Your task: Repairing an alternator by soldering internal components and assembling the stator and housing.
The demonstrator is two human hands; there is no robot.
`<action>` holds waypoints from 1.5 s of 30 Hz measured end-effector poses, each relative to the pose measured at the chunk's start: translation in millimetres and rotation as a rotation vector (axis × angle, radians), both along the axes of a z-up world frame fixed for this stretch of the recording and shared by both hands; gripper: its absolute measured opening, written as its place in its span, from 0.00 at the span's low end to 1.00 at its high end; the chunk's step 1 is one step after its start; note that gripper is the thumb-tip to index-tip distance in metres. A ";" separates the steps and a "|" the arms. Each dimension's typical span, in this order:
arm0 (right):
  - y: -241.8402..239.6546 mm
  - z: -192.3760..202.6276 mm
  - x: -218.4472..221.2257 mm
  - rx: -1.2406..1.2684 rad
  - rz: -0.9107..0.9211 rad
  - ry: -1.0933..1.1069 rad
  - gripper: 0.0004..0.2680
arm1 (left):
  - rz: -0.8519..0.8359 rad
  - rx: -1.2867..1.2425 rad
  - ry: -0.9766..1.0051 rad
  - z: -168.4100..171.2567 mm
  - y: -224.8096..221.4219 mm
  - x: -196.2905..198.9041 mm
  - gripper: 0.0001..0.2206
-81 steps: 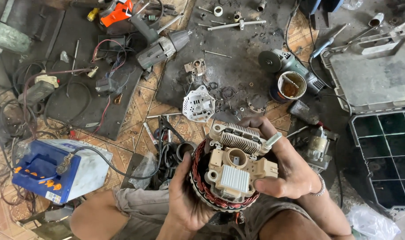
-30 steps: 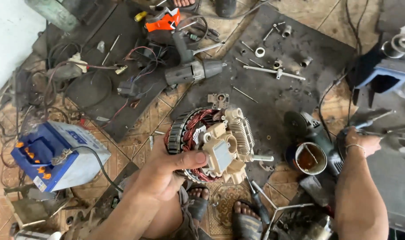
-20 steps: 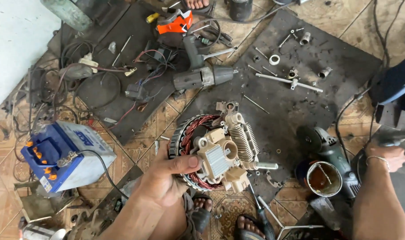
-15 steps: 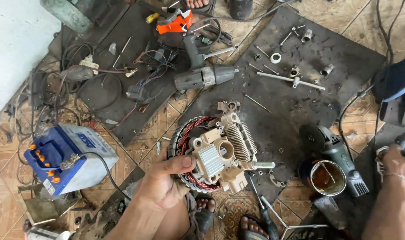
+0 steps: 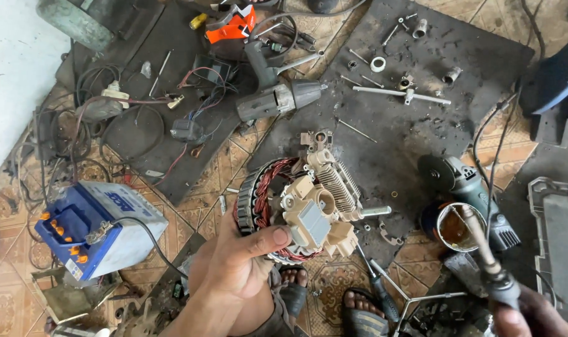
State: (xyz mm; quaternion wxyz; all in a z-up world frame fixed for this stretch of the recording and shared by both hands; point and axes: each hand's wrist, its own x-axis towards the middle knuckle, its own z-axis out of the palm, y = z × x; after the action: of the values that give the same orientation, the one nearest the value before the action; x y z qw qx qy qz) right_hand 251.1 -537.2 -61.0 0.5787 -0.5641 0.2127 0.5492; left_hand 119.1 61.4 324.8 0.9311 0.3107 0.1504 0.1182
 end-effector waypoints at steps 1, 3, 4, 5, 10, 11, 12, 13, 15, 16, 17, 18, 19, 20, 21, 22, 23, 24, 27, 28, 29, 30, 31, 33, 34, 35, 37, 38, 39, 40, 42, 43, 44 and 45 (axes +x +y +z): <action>32.2 48.9 -9.5 0.000 0.000 0.002 0.09 | 0.000 0.000 0.002 -0.6 -0.9 -1.7 0.24; 111.0 162.0 -69.4 -0.477 0.470 -1.121 0.17 | -0.002 0.022 -0.002 -1.6 -1.5 -3.4 0.22; 135.0 184.9 -71.7 -0.479 0.468 -1.122 0.17 | -0.003 0.021 -0.004 -0.5 -2.2 -4.4 0.22; 159.2 207.4 -73.7 -0.524 0.494 -1.198 0.15 | -0.003 0.019 -0.016 0.5 -2.7 -5.1 0.22; 217.4 261.2 -78.0 -0.510 0.411 -1.283 0.13 | -0.017 0.026 -0.062 1.8 -3.4 -5.9 0.22; 223.1 268.2 -78.0 -0.520 0.424 -1.300 0.14 | -0.003 0.022 -0.043 -0.5 -3.4 -7.8 0.22; 229.1 274.9 -77.8 -0.531 0.435 -1.319 0.15 | 0.010 0.020 -0.024 -2.6 -3.2 -9.2 0.22; 233.5 279.0 -77.7 -0.535 0.433 -1.314 0.15 | 0.005 0.018 -0.021 -1.0 -4.2 -8.8 0.22; 242.4 287.2 -77.4 -0.564 0.453 -1.297 0.15 | -0.010 0.046 0.016 2.2 -6.1 -8.9 0.22; 244.7 289.6 -78.2 -0.566 0.454 -1.293 0.15 | -0.012 0.044 0.019 2.6 -6.4 -8.6 0.22; 247.1 292.0 -79.0 -0.570 0.439 -1.279 0.16 | -0.010 0.042 0.010 3.0 -6.6 -8.4 0.20; 249.4 294.4 -79.5 -0.574 0.425 -1.265 0.16 | -0.008 0.040 0.000 3.4 -6.8 -8.0 0.19; 249.5 293.3 -78.2 -0.576 0.426 -1.262 0.16 | -0.010 0.038 0.002 4.7 -7.3 -7.2 0.19; 249.3 292.2 -77.8 -0.540 0.424 -1.275 0.16 | -0.005 0.066 0.012 6.0 -7.8 -6.7 0.18; 249.0 291.1 -77.3 -0.504 0.421 -1.289 0.16 | 0.000 0.094 0.022 7.2 -8.4 -6.1 0.18; 252.3 294.8 -77.3 -0.508 0.422 -1.282 0.16 | -0.004 0.091 0.027 6.0 -8.5 -6.8 0.18; 255.7 298.6 -77.2 -0.483 0.400 -1.292 0.16 | 0.000 0.091 0.038 4.8 -8.5 -7.4 0.18; 259.2 302.3 -76.2 -0.458 0.379 -1.303 0.17 | 0.005 0.092 0.047 3.6 -8.5 -7.8 0.19; 265.3 306.6 -81.3 -0.448 0.329 -1.303 0.18 | 0.016 0.141 0.043 6.5 -11.7 -4.8 0.18; 265.7 308.0 -80.3 -0.449 0.331 -1.300 0.18 | 0.016 0.140 0.046 7.7 -12.2 -4.0 0.18; 266.0 309.3 -79.3 -0.451 0.351 -1.282 0.18 | 0.009 0.168 0.037 8.8 -12.8 -3.1 0.18; 266.3 310.7 -79.0 -0.453 0.371 -1.263 0.17 | 0.001 0.197 0.029 10.1 -13.3 -2.5 0.18; 266.6 310.9 -79.4 -0.454 0.372 -1.259 0.17 | 0.000 0.196 0.033 10.0 -13.8 -2.8 0.18; 267.2 311.1 -80.1 -0.462 0.380 -1.249 0.17 | 0.005 0.202 0.016 9.8 -14.6 -3.1 0.19; 266.4 312.0 -79.3 -0.463 0.380 -1.245 0.17 | 0.003 0.201 0.019 9.1 -15.0 -2.9 0.19; 265.6 313.1 -78.5 -0.459 0.399 -1.232 0.17 | 0.008 0.189 0.021 8.5 -15.4 -2.8 0.21; 258.4 307.6 -76.6 -0.452 0.419 -1.217 0.17 | 0.016 0.178 0.027 8.0 -15.9 -3.6 0.22; 251.5 301.0 -75.7 -0.454 0.480 -1.135 0.17 | 0.030 0.193 0.026 7.6 -16.2 -3.9 0.22; 244.6 294.4 -74.7 -0.456 0.539 -1.053 0.17 | 0.045 0.208 0.025 7.2 -16.5 -4.1 0.22; 244.0 294.1 -70.8 -0.456 0.538 -1.050 0.17 | 0.043 0.208 0.027 6.8 -16.2 -4.7 0.22; 242.3 293.3 -64.1 -0.387 0.597 -0.881 0.16 | 0.063 0.203 0.051 5.7 -16.2 -6.8 0.23; 242.9 294.2 -63.7 -0.387 0.598 -0.876 0.16 | 0.062 0.202 0.057 7.6 -16.5 -5.2 0.23; 243.5 295.2 -62.9 -0.379 0.567 -0.835 0.15 | 0.057 0.202 0.041 9.5 -16.7 -3.0 0.23; 244.1 296.3 -62.1 -0.371 0.537 -0.794 0.14 | 0.053 0.202 0.026 11.4 -17.0 -0.7 0.22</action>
State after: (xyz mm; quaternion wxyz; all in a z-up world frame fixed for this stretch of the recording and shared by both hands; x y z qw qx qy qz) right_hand 189.0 -293.1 235.2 0.3438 -0.8570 -0.0818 0.3750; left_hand 118.4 44.4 336.2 0.8895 0.4004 0.1578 0.1533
